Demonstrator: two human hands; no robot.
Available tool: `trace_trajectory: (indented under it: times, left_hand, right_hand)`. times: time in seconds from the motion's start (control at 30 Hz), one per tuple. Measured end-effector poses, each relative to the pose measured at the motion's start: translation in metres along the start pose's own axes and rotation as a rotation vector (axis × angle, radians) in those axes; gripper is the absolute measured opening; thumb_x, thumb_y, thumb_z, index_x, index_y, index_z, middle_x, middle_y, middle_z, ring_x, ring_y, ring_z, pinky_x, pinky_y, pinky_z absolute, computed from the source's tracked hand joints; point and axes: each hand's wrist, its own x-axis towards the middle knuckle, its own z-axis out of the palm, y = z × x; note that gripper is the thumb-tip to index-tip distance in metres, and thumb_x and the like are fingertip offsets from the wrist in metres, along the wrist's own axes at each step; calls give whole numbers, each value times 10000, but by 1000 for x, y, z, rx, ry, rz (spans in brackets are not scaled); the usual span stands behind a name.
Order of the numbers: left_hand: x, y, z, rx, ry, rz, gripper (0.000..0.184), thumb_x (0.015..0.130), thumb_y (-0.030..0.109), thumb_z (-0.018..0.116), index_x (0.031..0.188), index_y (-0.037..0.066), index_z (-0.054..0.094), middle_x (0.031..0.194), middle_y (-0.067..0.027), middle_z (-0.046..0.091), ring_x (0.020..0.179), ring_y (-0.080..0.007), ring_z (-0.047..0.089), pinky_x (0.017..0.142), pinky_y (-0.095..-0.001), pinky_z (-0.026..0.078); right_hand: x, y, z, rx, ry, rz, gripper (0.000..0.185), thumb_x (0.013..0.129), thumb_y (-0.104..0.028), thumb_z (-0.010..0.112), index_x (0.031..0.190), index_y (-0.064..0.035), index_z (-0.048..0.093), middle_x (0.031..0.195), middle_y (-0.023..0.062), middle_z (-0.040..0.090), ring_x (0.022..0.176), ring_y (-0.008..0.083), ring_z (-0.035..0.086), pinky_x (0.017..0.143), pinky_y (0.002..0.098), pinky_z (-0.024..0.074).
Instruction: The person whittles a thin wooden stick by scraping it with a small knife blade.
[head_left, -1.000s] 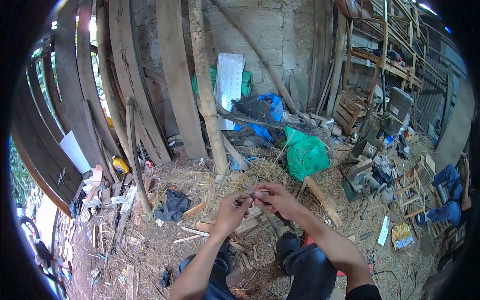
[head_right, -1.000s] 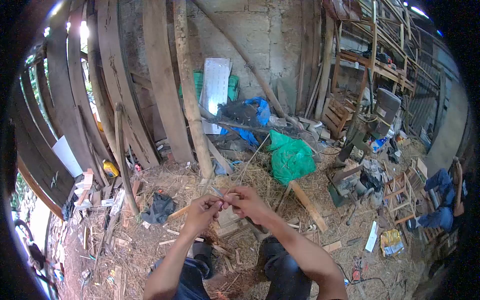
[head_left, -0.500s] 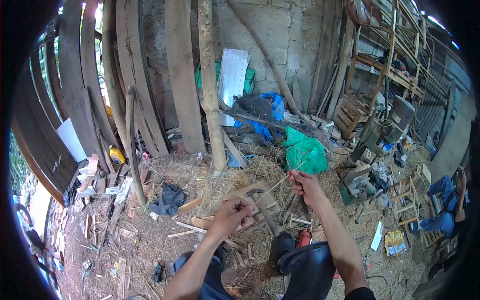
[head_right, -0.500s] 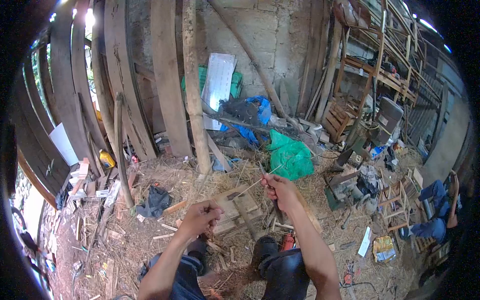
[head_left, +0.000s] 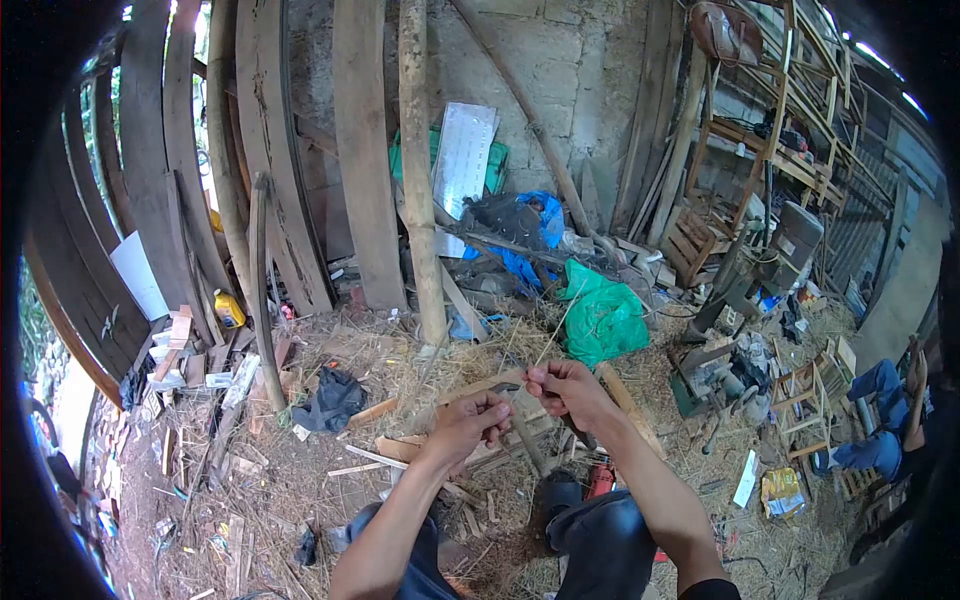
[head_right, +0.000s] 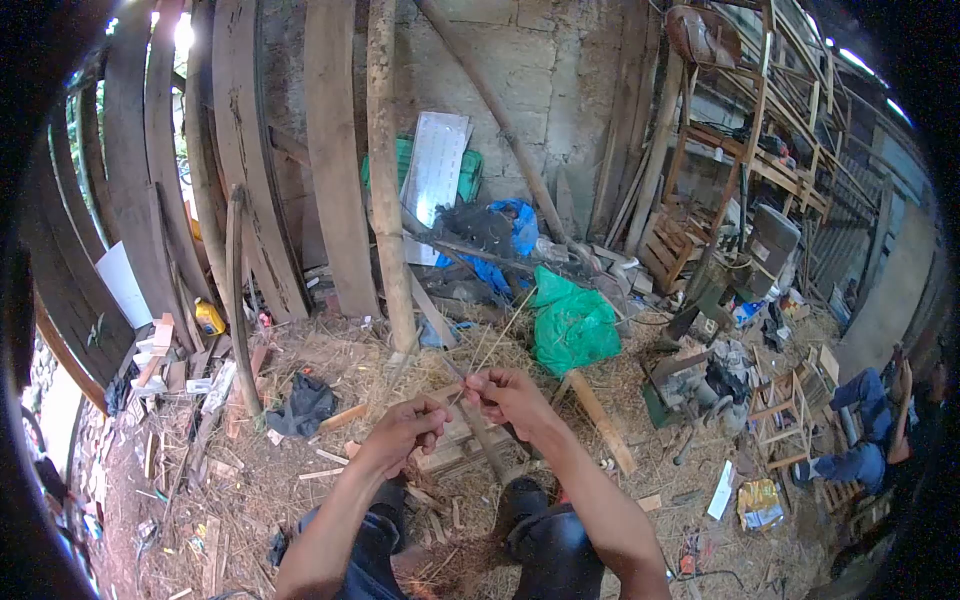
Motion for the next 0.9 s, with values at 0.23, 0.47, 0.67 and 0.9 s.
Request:
trace_trajectory:
  times: [0.23,0.47,0.67,0.9]
  left_hand:
    - [6,-10,5,17,23,45,141,913,142,564,926,2,571,717,-16,534,553,-67,470,503,-210,394]
    - [7,-16,4,25,47,71,103,886,97,576,907,-3,584,729,-24,538,584,-81,492,527,-222,405]
    - [-2,-10,1,21,85,15,104,883,99,581,892,-5,581,719,-19,532,585,-77,485,533,-215,400]
    - [-8,-5,-2,6,50,-10,113,877,100,593,900,-10,581,717,-23,535,575,-80,483,516,-215,400]
  right_hand:
    - [3,-2,-14,-108,3,-28,176,913,-208,583,871,-39,612,692,-41,553,489,20,372,422,184,253]
    - [3,7,-5,-236,5,-32,163,915,-211,580,876,-58,621,685,-31,556,496,22,372,432,184,272]
    - [0,-2,3,-255,95,17,194,907,-225,590,833,-48,617,651,-30,532,506,32,395,421,199,287]
    - [11,16,0,-454,176,-16,200,918,-193,572,806,-27,566,678,-12,543,471,25,362,409,198,260]
